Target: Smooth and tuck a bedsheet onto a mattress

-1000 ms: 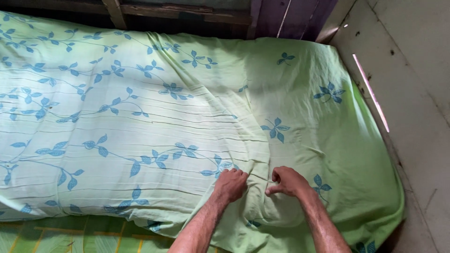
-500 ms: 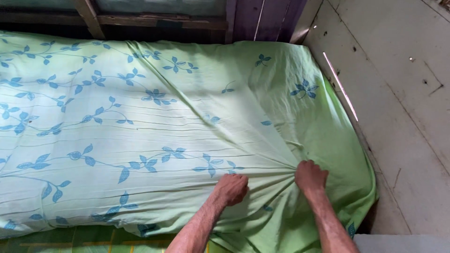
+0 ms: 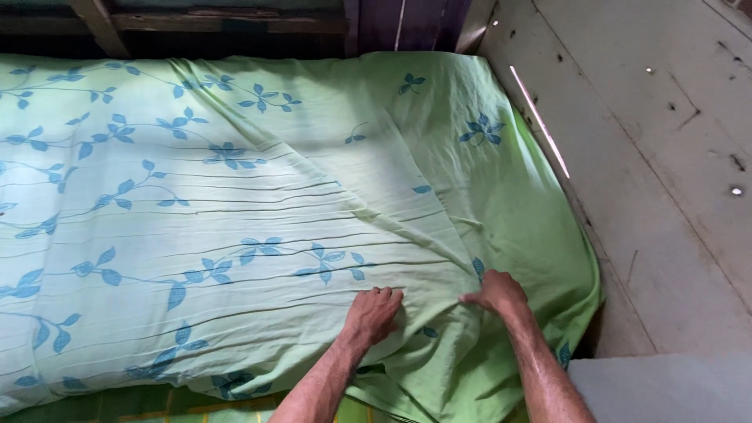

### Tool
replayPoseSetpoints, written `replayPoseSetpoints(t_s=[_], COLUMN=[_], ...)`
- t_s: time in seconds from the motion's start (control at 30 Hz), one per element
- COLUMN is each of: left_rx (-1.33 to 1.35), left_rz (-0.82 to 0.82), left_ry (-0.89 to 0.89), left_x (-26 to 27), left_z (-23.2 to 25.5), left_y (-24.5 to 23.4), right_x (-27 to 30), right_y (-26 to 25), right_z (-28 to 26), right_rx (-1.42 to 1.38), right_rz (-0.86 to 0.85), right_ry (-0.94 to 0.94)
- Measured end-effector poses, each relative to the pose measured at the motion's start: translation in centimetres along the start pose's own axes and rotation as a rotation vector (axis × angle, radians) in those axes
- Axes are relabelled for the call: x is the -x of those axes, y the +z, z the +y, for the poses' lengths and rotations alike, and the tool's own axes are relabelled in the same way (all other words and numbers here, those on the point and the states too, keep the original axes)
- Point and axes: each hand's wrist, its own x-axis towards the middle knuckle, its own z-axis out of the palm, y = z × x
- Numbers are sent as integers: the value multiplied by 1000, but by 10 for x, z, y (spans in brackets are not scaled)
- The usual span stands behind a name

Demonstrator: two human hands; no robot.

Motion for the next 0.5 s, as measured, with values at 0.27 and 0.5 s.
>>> replayPoseSetpoints(t_s=[0.27, 0.5], left_rx=[6, 26], left_rz=[-7, -282], left_ry=[59, 11], left_x=[-19, -19], left_z=[-5, -1], left_y=[38, 5], right_x=[12, 8], right_y=[16, 13], right_z=[13, 51], right_rx=[126, 106], right_rz=[-32, -88], right_ry=[105, -47])
